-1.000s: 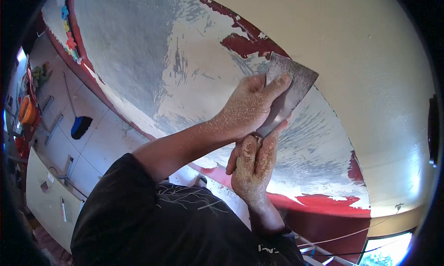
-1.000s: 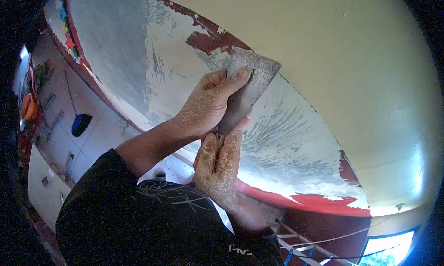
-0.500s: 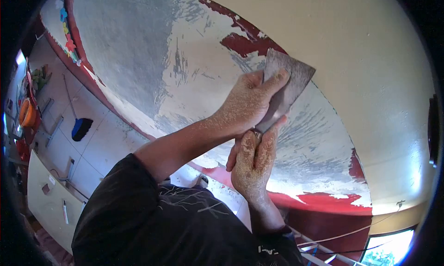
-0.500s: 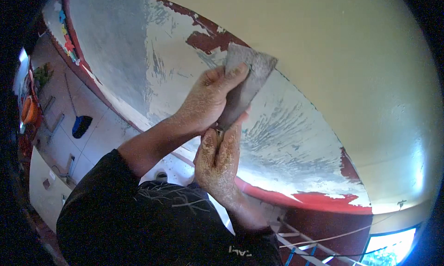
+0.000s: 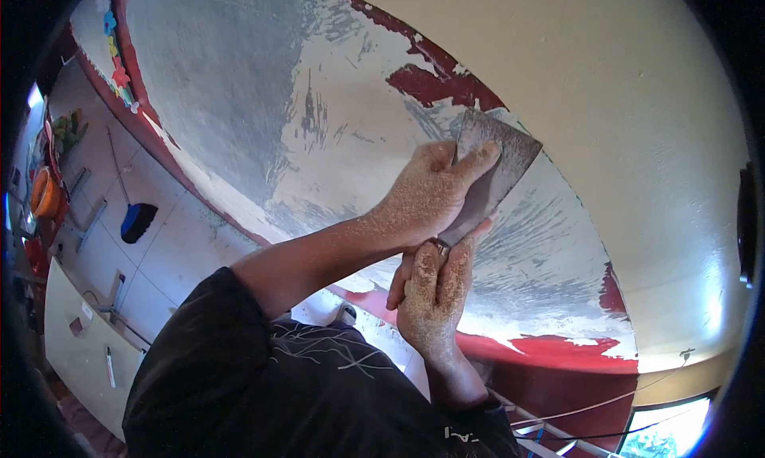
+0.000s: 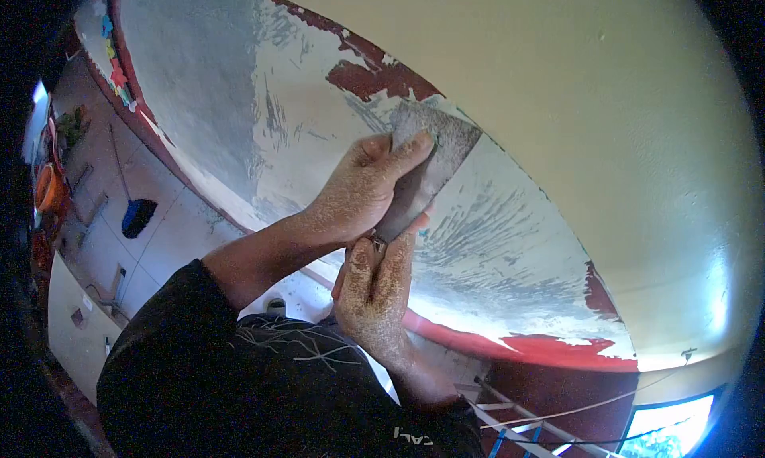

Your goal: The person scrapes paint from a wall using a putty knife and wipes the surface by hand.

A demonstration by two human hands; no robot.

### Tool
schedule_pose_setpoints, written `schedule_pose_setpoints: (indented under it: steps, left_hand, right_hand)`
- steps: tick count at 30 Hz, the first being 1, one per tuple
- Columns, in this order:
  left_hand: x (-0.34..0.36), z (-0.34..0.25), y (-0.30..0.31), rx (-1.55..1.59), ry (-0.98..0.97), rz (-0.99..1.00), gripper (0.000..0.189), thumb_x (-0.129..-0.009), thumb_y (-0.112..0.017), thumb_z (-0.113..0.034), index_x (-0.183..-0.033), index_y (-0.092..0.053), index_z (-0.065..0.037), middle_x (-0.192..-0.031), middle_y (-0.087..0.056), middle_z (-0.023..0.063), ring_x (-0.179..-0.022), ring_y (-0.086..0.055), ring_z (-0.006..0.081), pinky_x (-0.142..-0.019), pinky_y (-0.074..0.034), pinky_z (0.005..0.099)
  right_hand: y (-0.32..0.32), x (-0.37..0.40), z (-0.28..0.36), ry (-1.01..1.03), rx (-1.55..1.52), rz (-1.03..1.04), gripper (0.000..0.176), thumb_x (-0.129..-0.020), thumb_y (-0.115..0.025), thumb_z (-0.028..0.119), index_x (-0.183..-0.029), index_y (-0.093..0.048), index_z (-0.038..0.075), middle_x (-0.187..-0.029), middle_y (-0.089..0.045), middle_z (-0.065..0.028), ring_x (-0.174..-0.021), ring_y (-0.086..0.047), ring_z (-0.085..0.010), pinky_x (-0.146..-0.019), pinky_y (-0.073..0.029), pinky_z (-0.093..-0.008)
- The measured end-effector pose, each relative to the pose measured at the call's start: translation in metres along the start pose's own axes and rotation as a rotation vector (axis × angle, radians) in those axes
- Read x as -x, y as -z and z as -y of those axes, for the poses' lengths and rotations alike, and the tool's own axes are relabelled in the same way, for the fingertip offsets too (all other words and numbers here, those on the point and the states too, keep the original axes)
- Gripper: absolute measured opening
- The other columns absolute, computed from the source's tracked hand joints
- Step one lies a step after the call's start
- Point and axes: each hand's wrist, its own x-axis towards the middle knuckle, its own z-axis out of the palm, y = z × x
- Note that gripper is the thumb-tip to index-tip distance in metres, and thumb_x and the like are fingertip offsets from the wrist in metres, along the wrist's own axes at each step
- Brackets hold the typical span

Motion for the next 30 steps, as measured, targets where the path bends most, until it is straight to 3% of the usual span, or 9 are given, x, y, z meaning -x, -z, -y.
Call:
schedule_pose_setpoints:
  steps: [3,4,8,14,19,22,25,28,30]
  left_hand:
    - [0.002,0.0,0.0,0.01,0.012,-0.011,0.04,-0.093,-0.051,-0.041,-0.085,-0.056,-0.003,-0.066,-0.058,0.0042,-0.054,-0.058,0.0112,-0.047,-0.049,0.0242]
    - [0.0,0.0,0.001,-0.01,0.007,-0.008,0.04,-0.093,-0.051,-0.041,-0.085,-0.057,-0.003,-0.066,-0.058,0.0043,-0.054,-0.058,0.0114,-0.047,-0.049,0.0244]
    - [0.0,-0.006,0.0,0.024,0.0,0.026,0.04,-0.093,-0.052,-0.041,-0.086,-0.057,-0.002,-0.068,-0.058,0.0055,-0.056,-0.058,0.0122,-0.048,-0.05,0.0253]
    - [0.0,-0.01,-0.005,0.02,-0.003,-0.044,0.04,-0.094,-0.05,-0.039,-0.085,-0.055,-0.001,-0.065,-0.058,0.0063,-0.055,-0.058,0.0123,-0.049,-0.048,0.0256]
    - [0.0,-0.003,-0.002,0.026,0.01,-0.048,0.039,-0.092,-0.052,-0.042,-0.086,-0.057,-0.004,-0.068,-0.058,0.0036,-0.056,-0.057,0.0103,-0.047,-0.048,0.0242]
    - [0.0,-0.014,0.001,0.004,0.009,-0.007,0.038,-0.092,-0.053,-0.041,-0.086,-0.057,-0.004,-0.07,-0.059,0.0042,-0.057,-0.057,0.0106,-0.048,-0.049,0.0253]
    - [0.002,-0.007,-0.002,0.047,0.013,-0.015,0.039,-0.092,-0.053,-0.04,-0.086,-0.056,-0.002,-0.072,-0.059,0.0058,-0.057,-0.058,0.0116,-0.048,-0.05,0.0255]
    - [-0.003,-0.01,-0.002,-0.007,0.011,-0.036,0.04,-0.093,-0.053,-0.039,-0.087,-0.055,0.0,-0.07,-0.057,0.0066,-0.055,-0.057,0.0117,-0.048,-0.05,0.0245]
    - [-0.003,-0.013,0.0,0.027,-0.009,-0.024,0.037,-0.093,-0.053,-0.039,-0.088,-0.056,-0.002,-0.071,-0.058,0.0048,-0.056,-0.058,0.0111,-0.048,-0.05,0.0242]
  right_hand:
    - [0.009,0.005,-0.006,0.036,0.075,0.021,0.068,-0.097,-0.034,0.008,-0.143,0.015,0.008,-0.064,-0.042,-0.0051,-0.039,-0.038,-0.0078,-0.035,-0.035,-0.0211]
    - [0.006,0.006,0.003,-0.048,-0.024,0.007,0.068,-0.097,-0.035,0.008,-0.143,0.015,0.007,-0.063,-0.043,-0.0053,-0.039,-0.04,-0.0082,-0.035,-0.035,-0.0203]
    - [-0.001,-0.003,0.003,0.081,0.038,0.019,0.066,-0.097,-0.033,0.008,-0.142,0.015,0.003,-0.06,-0.044,-0.0051,-0.037,-0.04,-0.0081,-0.035,-0.034,-0.0198]
    - [0.003,-0.006,-0.008,0.082,0.11,0.032,0.066,-0.097,-0.033,0.008,-0.143,0.015,0.006,-0.061,-0.043,-0.0053,-0.037,-0.04,-0.0086,-0.033,-0.033,-0.0207]
    - [0.004,0.0,0.007,-0.039,-0.014,0.048,0.067,-0.098,-0.032,0.009,-0.143,0.017,0.008,-0.065,-0.045,-0.0062,-0.038,-0.041,-0.0089,-0.035,-0.035,-0.0213]
    - [0.004,-0.009,-0.003,0.084,0.154,0.056,0.068,-0.097,-0.032,0.008,-0.142,0.018,0.008,-0.063,-0.045,-0.0064,-0.037,-0.041,-0.0092,-0.036,-0.036,-0.0216]
    - [0.004,0.002,0.0,-0.013,0.049,-0.016,0.063,-0.094,-0.038,0.003,-0.142,0.001,-0.007,-0.076,-0.047,-0.0049,-0.055,-0.044,-0.0053,-0.049,-0.039,-0.0199]
    - [0.005,-0.009,0.014,-0.124,-0.02,0.039,0.067,-0.094,-0.038,0.002,-0.142,0.007,-0.006,-0.077,-0.049,-0.0053,-0.055,-0.045,-0.0059,-0.049,-0.039,-0.0208]
    - [-0.001,-0.011,0.009,-0.018,0.016,0.015,0.065,-0.094,-0.037,0.002,-0.142,0.006,-0.006,-0.078,-0.049,-0.0052,-0.055,-0.045,-0.0056,-0.049,-0.039,-0.0202]
